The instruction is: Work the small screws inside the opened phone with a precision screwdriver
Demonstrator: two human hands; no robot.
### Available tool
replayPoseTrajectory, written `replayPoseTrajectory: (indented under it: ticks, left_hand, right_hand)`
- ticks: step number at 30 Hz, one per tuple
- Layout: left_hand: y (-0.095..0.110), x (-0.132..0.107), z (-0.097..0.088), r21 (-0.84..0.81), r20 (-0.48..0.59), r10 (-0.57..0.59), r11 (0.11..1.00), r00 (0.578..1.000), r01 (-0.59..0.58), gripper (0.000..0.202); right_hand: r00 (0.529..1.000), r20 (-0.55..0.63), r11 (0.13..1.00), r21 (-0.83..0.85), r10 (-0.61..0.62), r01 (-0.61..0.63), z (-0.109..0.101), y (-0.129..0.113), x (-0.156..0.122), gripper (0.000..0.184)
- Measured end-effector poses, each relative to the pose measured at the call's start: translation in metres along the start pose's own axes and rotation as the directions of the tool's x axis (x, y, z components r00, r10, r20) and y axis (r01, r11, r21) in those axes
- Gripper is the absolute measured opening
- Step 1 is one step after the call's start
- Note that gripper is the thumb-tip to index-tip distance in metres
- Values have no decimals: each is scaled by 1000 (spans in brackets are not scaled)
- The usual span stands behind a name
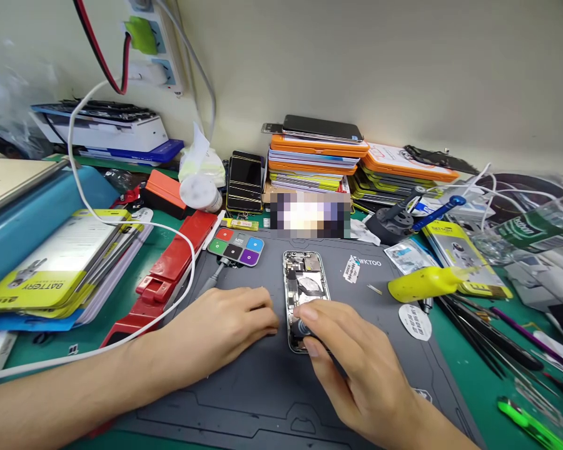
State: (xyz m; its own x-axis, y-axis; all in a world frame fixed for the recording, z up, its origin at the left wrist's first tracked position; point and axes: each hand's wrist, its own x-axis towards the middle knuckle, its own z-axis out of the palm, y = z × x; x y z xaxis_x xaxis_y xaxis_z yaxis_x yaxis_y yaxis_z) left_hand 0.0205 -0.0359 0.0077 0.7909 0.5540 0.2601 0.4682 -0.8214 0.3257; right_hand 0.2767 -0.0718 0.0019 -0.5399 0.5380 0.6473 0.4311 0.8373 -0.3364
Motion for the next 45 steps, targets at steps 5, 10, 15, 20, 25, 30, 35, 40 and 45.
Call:
replayPoseTrajectory:
  ticks: [5,10,15,20,25,30,35,40,45]
  left_hand:
    - [2,-5,-3,117,7,25,993,1000,-26,36]
    - [3,-4,-5,191,-6,67,980,998,-65,35]
    - [-1,-5,-3,200,7,59,978,998,-59,28]
    - [-3,-6,-3,171,-7,26,985,1000,-25,27]
    - [-4,-5,-3,169,13,21,985,1000,-23,28]
    - [-4,-6,-4,183,28,25,983,999,-30,28]
    - [-3,-6,-6,175,39,24,984,999,-30,24]
    - [-5,-2,-6,129,8,13,992,1000,-14,25]
    - [-4,0,-10,70,66,-64,996,996,59,23]
  right_hand:
    - [1000,-14,1000,5,16,-16,1,1,1,72]
    - [1000,-18,1000,7,18,-18,1,0,3,70]
    - [999,-22,1000,-4,24,-24,2,1,0,69]
    - [999,-21,999,-12,35,-35,3,2,-1,74]
    - [999,-12,999,-3,47,-47,3,2,-2,75]
    - [999,-12,999,-8,52,-52,2,1,-1,76]
    - [998,-16,998,-10,55,-55,2,-1,0,77]
    - [998,-12,998,-5,64,-64,3,0,1,75]
    - [995,-45,996,4,89,-88,4,0,-1,81]
